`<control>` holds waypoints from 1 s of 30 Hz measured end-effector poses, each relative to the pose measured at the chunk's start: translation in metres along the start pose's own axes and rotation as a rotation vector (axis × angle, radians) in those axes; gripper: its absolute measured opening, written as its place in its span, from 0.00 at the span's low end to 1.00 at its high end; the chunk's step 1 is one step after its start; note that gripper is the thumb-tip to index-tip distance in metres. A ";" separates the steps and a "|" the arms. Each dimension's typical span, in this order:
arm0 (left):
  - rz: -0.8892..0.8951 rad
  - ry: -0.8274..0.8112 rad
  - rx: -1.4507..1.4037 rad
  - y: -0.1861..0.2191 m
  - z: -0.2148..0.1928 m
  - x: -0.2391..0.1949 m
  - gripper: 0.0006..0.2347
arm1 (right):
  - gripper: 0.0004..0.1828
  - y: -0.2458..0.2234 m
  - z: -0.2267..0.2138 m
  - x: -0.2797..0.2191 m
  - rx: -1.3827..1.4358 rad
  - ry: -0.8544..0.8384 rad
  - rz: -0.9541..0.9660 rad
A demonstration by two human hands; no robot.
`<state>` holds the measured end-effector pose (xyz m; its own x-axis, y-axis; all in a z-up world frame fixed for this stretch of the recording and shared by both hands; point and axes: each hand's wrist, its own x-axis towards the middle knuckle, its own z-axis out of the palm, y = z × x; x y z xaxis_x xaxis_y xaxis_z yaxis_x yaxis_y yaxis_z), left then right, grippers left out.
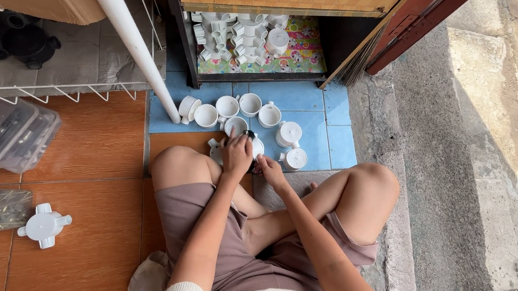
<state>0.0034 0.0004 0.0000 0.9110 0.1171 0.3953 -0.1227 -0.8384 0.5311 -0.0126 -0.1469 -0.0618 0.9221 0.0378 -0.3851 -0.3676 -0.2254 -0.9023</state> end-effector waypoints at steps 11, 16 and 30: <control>-0.028 -0.010 -0.036 -0.011 0.015 -0.004 0.10 | 0.26 0.007 0.001 0.004 0.010 0.008 -0.003; 0.317 -0.035 0.041 0.010 -0.003 -0.010 0.13 | 0.29 0.022 0.000 0.016 -0.004 0.021 0.011; 0.418 -0.051 0.064 0.015 -0.012 -0.021 0.11 | 0.27 0.055 -0.001 0.034 -0.106 0.078 0.056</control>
